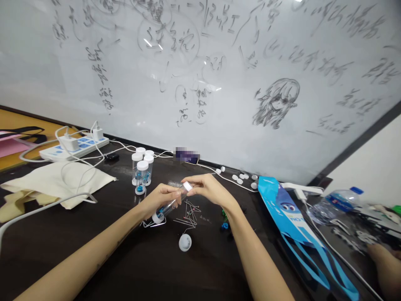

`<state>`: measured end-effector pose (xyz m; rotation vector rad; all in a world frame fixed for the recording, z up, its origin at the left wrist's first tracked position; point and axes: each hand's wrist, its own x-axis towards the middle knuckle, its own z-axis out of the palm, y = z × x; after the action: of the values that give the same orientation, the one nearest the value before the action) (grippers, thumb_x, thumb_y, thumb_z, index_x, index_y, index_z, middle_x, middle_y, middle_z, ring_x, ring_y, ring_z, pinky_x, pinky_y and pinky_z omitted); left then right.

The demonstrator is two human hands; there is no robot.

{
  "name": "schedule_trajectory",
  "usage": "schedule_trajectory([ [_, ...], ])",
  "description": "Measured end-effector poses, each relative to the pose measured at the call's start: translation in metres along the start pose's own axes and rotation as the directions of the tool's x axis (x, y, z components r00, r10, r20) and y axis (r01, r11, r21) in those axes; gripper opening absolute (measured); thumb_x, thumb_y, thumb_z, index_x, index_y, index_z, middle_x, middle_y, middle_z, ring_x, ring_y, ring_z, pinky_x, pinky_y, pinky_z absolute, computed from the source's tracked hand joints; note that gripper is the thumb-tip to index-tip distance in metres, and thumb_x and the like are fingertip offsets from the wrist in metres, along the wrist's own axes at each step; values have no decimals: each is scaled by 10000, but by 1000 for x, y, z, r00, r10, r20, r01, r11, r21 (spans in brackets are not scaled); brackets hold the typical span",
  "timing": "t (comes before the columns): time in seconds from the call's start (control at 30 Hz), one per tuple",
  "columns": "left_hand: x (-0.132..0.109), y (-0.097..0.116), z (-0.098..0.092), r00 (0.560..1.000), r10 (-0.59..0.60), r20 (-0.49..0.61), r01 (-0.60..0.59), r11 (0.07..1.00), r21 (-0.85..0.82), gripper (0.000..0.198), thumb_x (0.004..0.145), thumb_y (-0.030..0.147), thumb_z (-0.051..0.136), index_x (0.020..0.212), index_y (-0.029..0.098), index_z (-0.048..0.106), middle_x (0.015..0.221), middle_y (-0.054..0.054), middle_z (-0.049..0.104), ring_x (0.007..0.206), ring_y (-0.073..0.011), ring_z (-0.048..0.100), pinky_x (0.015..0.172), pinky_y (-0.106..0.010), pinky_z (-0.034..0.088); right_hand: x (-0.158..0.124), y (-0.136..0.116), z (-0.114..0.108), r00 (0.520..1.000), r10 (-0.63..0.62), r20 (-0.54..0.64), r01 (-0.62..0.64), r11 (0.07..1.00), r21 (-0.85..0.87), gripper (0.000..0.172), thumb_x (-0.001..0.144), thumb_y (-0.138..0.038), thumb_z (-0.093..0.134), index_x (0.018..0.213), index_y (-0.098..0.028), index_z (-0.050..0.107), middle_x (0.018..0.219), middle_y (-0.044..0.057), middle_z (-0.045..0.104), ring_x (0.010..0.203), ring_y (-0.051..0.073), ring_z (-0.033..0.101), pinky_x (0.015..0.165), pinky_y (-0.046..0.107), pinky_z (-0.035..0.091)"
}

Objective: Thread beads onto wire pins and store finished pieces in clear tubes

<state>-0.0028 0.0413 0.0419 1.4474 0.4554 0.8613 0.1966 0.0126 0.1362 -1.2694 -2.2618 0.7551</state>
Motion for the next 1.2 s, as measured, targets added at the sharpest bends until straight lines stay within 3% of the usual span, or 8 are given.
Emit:
schedule_trajectory([
  [0.2,0,3,2,997,74,-9,-74,997,-6,300,836,422,649,739,149,727,698,-42,623,665,-173,530,658,-292,408,-3,-12,-1,989,-133,-61,131,991,-29,321,869,-128,587,1168,-209,670,1156,38,705,1045,187,637,929,294,436],
  [0.5,1,-1,-6,994,95,55,-94,995,-21,346,848,428,626,704,118,682,675,-44,588,632,-158,495,619,-274,385,-3,-23,2,983,-182,-9,178,970,-165,218,931,-120,506,1016,-219,680,923,-19,691,834,153,608,783,240,429],
  [0.67,2,-2,-9,990,113,84,-113,994,-6,400,860,477,594,721,110,668,698,-58,600,645,-162,523,648,-288,433,0,-12,5,972,-232,-46,227,970,-82,295,903,-125,582,1158,-249,659,1126,20,696,998,190,629,905,312,440],
  [0.8,3,-2,-9,986,154,63,-158,985,73,451,896,506,528,771,102,684,738,-89,647,653,-176,575,654,-309,481,3,-6,8,974,-215,-65,213,976,-41,455,860,-133,658,1285,-280,588,1199,49,654,1026,200,620,910,355,468],
  [0.93,4,-7,-7,963,266,-38,-249,937,245,389,919,440,524,848,103,703,781,-105,685,711,-218,635,677,-343,519,6,-2,18,964,-214,-160,218,976,9,420,815,-141,705,1204,-284,636,1121,35,660,1021,200,607,925,370,460],
  [1.0,3,-10,-5,903,394,-169,-313,876,368,282,919,367,546,981,126,678,897,-104,674,839,-248,636,779,-390,511,10,3,25,949,-174,-261,202,976,84,403,791,-141,715,1166,-276,649,1116,30,659,1011,201,609,925,371,461],
  [1.1,-2,-13,0,692,637,-341,-379,722,579,290,932,268,508,1204,172,530,1139,-127,557,1085,-284,518,973,-491,389,21,15,36,917,-120,-379,189,971,149,467,801,-151,678,1244,-253,570,1177,49,634,1007,200,615,915,368,475],
  [1.2,-9,-13,13,548,806,-225,-455,512,728,288,858,217,579,1139,189,523,1102,-111,545,1073,-285,498,955,-485,389,43,22,48,889,-99,-447,200,962,185,426,812,-162,644,1224,-218,549,1154,60,641,972,192,634,887,345,497],
])
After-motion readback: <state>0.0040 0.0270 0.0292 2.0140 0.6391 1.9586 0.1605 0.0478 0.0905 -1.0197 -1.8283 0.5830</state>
